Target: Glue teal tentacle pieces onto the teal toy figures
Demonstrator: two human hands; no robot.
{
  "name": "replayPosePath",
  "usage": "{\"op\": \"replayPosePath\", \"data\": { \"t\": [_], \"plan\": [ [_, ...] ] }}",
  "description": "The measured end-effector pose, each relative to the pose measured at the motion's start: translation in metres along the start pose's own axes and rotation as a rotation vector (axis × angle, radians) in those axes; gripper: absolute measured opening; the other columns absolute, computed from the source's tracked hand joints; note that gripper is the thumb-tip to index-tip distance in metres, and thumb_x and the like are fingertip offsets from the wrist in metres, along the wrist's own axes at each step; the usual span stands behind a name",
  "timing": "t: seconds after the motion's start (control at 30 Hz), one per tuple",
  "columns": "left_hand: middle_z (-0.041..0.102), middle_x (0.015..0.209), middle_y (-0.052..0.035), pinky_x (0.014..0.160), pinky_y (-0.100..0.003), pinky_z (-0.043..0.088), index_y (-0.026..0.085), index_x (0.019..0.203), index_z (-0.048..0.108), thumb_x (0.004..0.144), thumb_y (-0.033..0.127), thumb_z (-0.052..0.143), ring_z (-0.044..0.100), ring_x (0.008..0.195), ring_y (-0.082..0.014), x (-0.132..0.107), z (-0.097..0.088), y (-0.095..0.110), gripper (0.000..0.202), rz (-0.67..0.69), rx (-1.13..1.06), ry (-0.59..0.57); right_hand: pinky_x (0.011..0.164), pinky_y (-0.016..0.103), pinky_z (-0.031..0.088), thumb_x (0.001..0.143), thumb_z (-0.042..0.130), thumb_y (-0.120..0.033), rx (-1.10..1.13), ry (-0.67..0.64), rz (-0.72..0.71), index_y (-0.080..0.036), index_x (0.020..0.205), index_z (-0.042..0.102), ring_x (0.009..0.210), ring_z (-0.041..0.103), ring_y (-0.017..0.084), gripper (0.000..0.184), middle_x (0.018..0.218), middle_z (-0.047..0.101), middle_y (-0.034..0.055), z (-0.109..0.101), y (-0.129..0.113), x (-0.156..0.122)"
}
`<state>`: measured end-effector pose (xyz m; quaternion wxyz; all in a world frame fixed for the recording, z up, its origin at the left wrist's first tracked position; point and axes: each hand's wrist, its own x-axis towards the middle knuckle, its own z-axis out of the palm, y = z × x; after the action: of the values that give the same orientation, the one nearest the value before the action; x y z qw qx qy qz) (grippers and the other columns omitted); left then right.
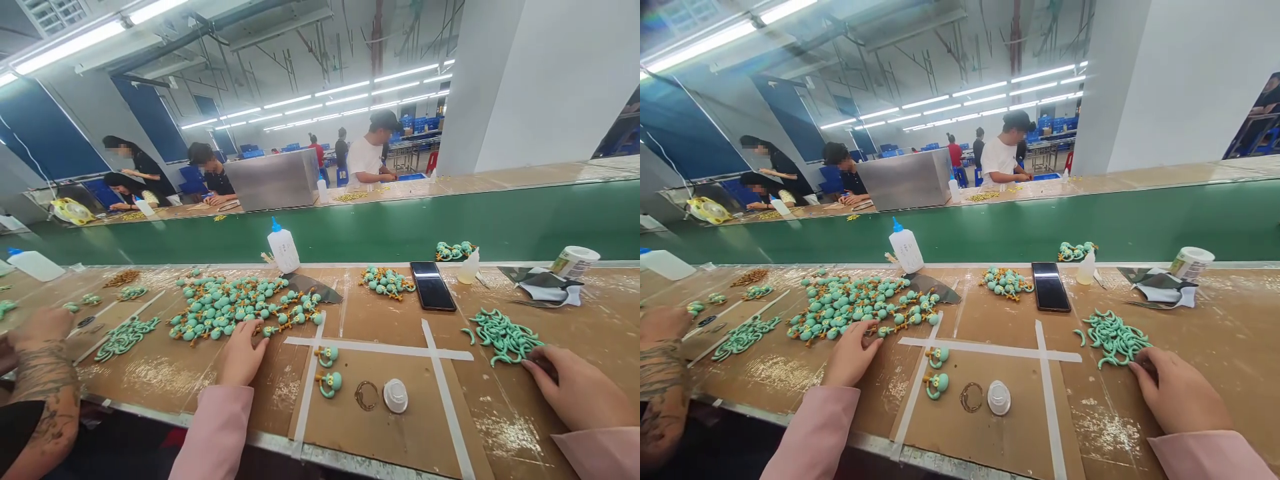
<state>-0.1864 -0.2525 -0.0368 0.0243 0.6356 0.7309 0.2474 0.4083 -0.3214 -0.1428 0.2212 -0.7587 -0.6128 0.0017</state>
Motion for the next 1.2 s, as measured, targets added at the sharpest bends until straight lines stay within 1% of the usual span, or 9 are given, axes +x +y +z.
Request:
{"op": "replayPosePath", "data": {
  "t": [0.17, 0.3, 0.57, 0.67, 0.77, 0.87, 0.97, 1.07, 1.2],
  "plan": [
    [0.063, 0.091, -0.0048, 0.072, -0.037, 0.047, 0.020, 0.098, 0.067, 0.069, 0.028, 0.060, 0.055, 0.064, -0.0198, 0.003, 0.008, -0.008, 0.031, 0.002, -0.146, -0.015, 0.067, 0.040, 0.050, 0.084, 0.035, -0.049, -0.007, 0.004, 0.028, -0.022, 0.096, 0.058, 0.082, 0.066, 0.029, 0.037, 0.096, 0.069, 0.0132, 0.003, -0.001, 0.006],
    [0.060, 0.071, -0.0002, 0.063, -0.035, 0.045, 0.021, 0.083, 0.069, 0.061, 0.030, 0.067, 0.050, 0.058, -0.0190, 0.004, 0.010, -0.005, 0.024, -0.053, -0.330, 0.004, 0.070, 0.041, 0.048, 0.084, 0.033, -0.047, -0.022, 0.019, 0.017, -0.022, 0.088, 0.058, 0.082, 0.065, 0.031, 0.035, 0.095, 0.068, 0.0136, 0.003, -0.003, 0.007],
    [0.066, 0.081, 0.0009, 0.071, -0.028, 0.051, 0.021, 0.090, 0.065, 0.056, 0.038, 0.082, 0.061, 0.078, -0.0166, -0.008, -0.004, 0.007, 0.042, -0.221, -1.017, 0.027, 0.062, 0.040, 0.045, 0.080, 0.038, -0.047, 0.024, 0.051, 0.064, -0.025, 0.077, 0.056, 0.076, 0.065, 0.031, 0.029, 0.086, 0.069, 0.0100, -0.004, -0.005, 0.006],
    [0.067, 0.086, 0.0027, 0.075, -0.029, 0.054, 0.026, 0.092, 0.062, 0.065, 0.036, 0.078, 0.064, 0.085, -0.0156, -0.010, -0.006, 0.019, 0.033, -0.314, -1.315, 0.038, 0.056, 0.038, 0.044, 0.084, 0.040, -0.048, 0.071, 0.069, 0.130, -0.026, 0.079, 0.056, 0.070, 0.065, 0.030, 0.028, 0.082, 0.070, 0.0101, -0.012, -0.012, 0.000],
    [0.071, 0.088, 0.0018, 0.080, -0.029, 0.056, 0.025, 0.087, 0.063, 0.077, 0.021, 0.065, 0.067, 0.090, -0.0135, -0.014, -0.006, 0.033, 0.011, -0.436, -1.538, 0.007, 0.060, 0.039, 0.046, 0.087, 0.041, -0.048, 0.146, 0.093, 0.176, -0.027, 0.089, 0.055, 0.069, 0.066, 0.029, 0.027, 0.080, 0.070, 0.0080, -0.019, -0.023, -0.011],
    [0.074, 0.089, -0.0007, 0.078, -0.024, 0.058, 0.024, 0.088, 0.067, 0.084, 0.007, 0.052, 0.070, 0.084, -0.0105, -0.024, -0.004, 0.051, 0.023, -0.553, -1.668, -0.071, 0.070, 0.038, 0.050, 0.091, 0.037, -0.048, 0.259, 0.104, 0.172, -0.027, 0.104, 0.056, 0.077, 0.069, 0.027, 0.030, 0.082, 0.071, 0.0053, -0.021, -0.037, -0.023],
    [0.074, 0.099, -0.0044, 0.081, -0.024, 0.058, 0.022, 0.100, 0.070, 0.089, 0.004, 0.046, 0.070, 0.086, -0.0106, -0.043, 0.000, 0.075, 0.032, -0.610, -1.747, -0.182, 0.076, 0.037, 0.051, 0.092, 0.037, -0.047, 0.439, 0.080, 0.166, -0.028, 0.117, 0.057, 0.078, 0.069, 0.024, 0.038, 0.083, 0.070, 0.0041, -0.016, -0.047, -0.034],
    [0.073, 0.109, -0.0067, 0.083, -0.022, 0.058, 0.021, 0.109, 0.070, 0.090, 0.004, 0.046, 0.070, 0.089, -0.0104, -0.061, 0.003, 0.099, 0.034, -0.627, -1.807, -0.291, 0.075, 0.036, 0.052, 0.089, 0.044, -0.047, 0.567, -0.008, 0.105, -0.025, 0.111, 0.062, 0.075, 0.068, 0.024, 0.036, 0.080, 0.070, 0.0043, -0.010, -0.050, -0.039],
    [0.072, 0.116, -0.0026, 0.075, -0.016, 0.058, 0.024, 0.106, 0.072, 0.084, 0.002, 0.058, 0.071, 0.086, -0.0093, -0.077, -0.001, 0.122, 0.034, -0.654, -1.816, -0.418, 0.075, 0.032, 0.054, 0.084, 0.054, -0.048, 0.623, -0.066, -0.029, -0.022, 0.096, 0.067, 0.083, 0.067, 0.024, 0.032, 0.088, 0.070, 0.0063, -0.009, -0.062, -0.040]
  ]
}}
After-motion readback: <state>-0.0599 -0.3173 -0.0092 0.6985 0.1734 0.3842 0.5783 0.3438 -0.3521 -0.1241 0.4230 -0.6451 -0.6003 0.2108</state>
